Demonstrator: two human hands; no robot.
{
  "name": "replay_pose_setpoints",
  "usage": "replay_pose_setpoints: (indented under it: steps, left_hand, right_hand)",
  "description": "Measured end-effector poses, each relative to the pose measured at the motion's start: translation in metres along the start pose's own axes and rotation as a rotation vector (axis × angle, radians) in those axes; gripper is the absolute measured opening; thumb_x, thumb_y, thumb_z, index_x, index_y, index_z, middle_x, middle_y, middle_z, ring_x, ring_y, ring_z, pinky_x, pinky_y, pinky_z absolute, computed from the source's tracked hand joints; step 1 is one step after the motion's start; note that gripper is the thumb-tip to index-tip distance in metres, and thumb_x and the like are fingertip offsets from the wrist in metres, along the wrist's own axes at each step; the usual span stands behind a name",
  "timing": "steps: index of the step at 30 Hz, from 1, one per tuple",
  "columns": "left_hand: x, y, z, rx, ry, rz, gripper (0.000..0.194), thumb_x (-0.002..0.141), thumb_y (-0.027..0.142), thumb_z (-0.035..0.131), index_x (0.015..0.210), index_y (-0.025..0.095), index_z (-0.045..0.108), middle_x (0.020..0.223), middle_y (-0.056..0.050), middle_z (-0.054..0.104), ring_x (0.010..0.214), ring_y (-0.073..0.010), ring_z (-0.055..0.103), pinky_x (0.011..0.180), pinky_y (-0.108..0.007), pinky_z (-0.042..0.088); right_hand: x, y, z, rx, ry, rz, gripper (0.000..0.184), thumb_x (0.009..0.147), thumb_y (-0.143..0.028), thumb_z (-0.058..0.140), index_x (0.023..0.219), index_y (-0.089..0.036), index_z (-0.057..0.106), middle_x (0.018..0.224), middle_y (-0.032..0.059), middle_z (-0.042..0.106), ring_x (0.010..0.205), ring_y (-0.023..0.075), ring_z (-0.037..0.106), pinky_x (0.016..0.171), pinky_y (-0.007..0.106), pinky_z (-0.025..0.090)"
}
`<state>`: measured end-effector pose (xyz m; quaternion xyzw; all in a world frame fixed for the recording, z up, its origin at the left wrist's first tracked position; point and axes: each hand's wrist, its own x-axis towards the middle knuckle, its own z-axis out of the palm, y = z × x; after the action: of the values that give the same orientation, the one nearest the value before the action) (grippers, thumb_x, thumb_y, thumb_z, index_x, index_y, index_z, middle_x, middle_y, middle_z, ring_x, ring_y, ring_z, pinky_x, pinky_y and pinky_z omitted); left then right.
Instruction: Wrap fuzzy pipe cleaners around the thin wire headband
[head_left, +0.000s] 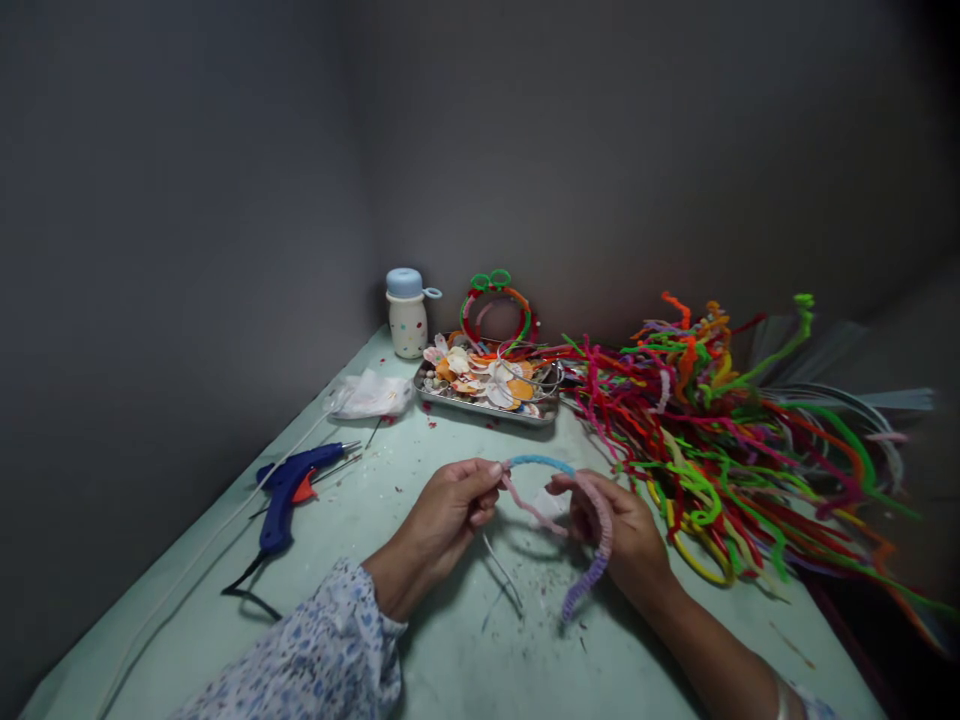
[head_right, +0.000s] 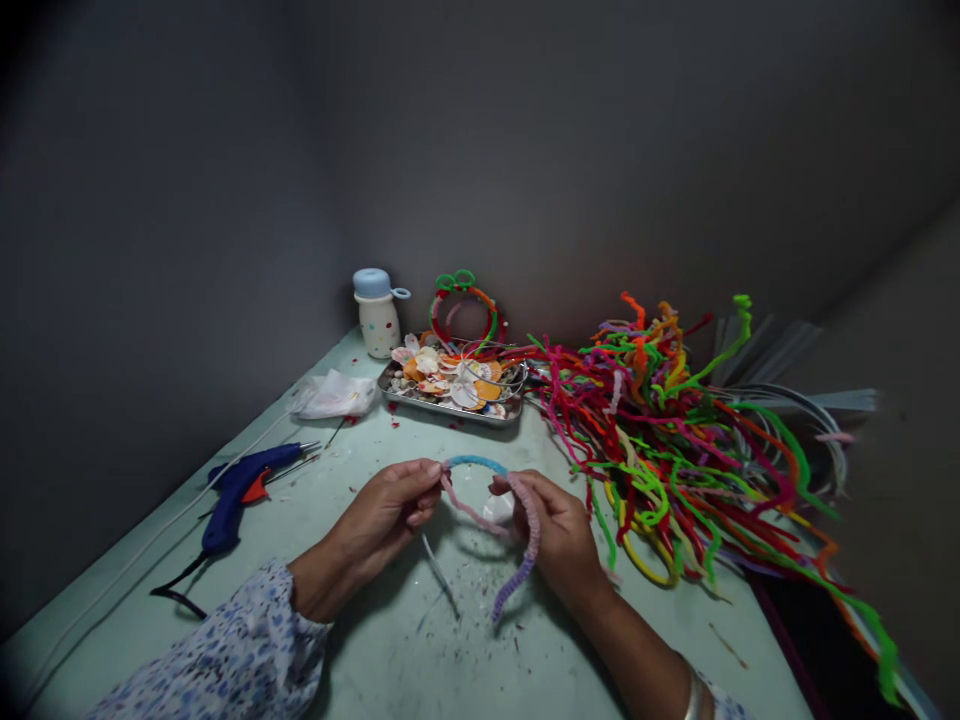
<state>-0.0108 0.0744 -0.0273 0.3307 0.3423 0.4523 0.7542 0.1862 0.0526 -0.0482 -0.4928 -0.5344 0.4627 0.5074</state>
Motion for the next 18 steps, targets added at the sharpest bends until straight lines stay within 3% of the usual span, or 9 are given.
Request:
replay_pose_setpoints:
  steps: [3, 5, 9, 13, 18]
  left_hand:
    - [-0.0005, 0.0003, 0.0011, -0.004, -0.013, -0.001, 0.02, 0.074, 0.028, 0.07, 0.074, 0.008, 0.064, 0.063, 0.001, 0.046, 0.049, -0.0025, 0.031, 0.041, -0.016, 0.018]
    - [-0.0007, 0.0003, 0.0017, -0.004, -0.017, -0.002, 0.019, 0.074, 0.026, 0.07, 0.074, 0.008, 0.065, 0.063, 0.001, 0.047, 0.049, -0.0025, 0.032, 0.041, -0.016, 0.018]
    - [-0.0017, 0.0009, 0.0022, -0.01, -0.015, -0.01, 0.019, 0.075, 0.027, 0.069, 0.079, 0.009, 0.067, 0.063, 0.001, 0.048, 0.05, -0.0028, 0.037, 0.043, -0.014, 0.025]
    - [-0.0032, 0.0022, 0.0026, -0.024, -0.03, -0.038, 0.021, 0.076, 0.027, 0.069, 0.086, 0.008, 0.069, 0.074, -0.003, 0.055, 0.054, -0.0035, 0.043, 0.046, -0.015, 0.033]
    - [-0.0036, 0.0027, 0.0029, -0.019, -0.067, -0.053, 0.02, 0.077, 0.027, 0.067, 0.082, 0.007, 0.068, 0.065, -0.001, 0.049, 0.051, -0.0037, 0.04, 0.043, -0.015, 0.029]
  right_hand:
    - [-0.0004, 0.0009, -0.0017, 0.276, 0.015, 0.057, 0.044, 0.086, -0.055, 0.044, 0.087, -0.018, 0.068, 0.067, 0.0044, 0.062, 0.049, 0.013, 0.05, 0.042, 0.025, 0.04]
    - [-0.0007, 0.0009, -0.0016, 0.354, 0.008, 0.061, 0.045, 0.084, -0.057, 0.047, 0.089, -0.017, 0.067, 0.07, 0.0051, 0.063, 0.048, 0.0132, 0.05, 0.041, 0.025, 0.039]
    - [-0.0015, 0.0002, 0.0005, 0.328, -0.005, 0.119, 0.03, 0.078, -0.044, 0.064, 0.09, -0.016, 0.065, 0.059, -0.0005, 0.057, 0.043, 0.0099, 0.046, 0.039, 0.022, 0.035]
    - [-0.001, 0.0001, 0.0017, 0.393, 0.002, 0.167, 0.029, 0.078, -0.043, 0.065, 0.089, -0.016, 0.065, 0.053, -0.0033, 0.054, 0.04, 0.0079, 0.045, 0.04, 0.021, 0.036]
    - [0.0005, 0.0014, 0.0022, 0.435, -0.004, 0.239, 0.03, 0.078, -0.044, 0.065, 0.09, -0.017, 0.064, 0.052, -0.0045, 0.052, 0.035, 0.0066, 0.041, 0.031, 0.017, 0.028]
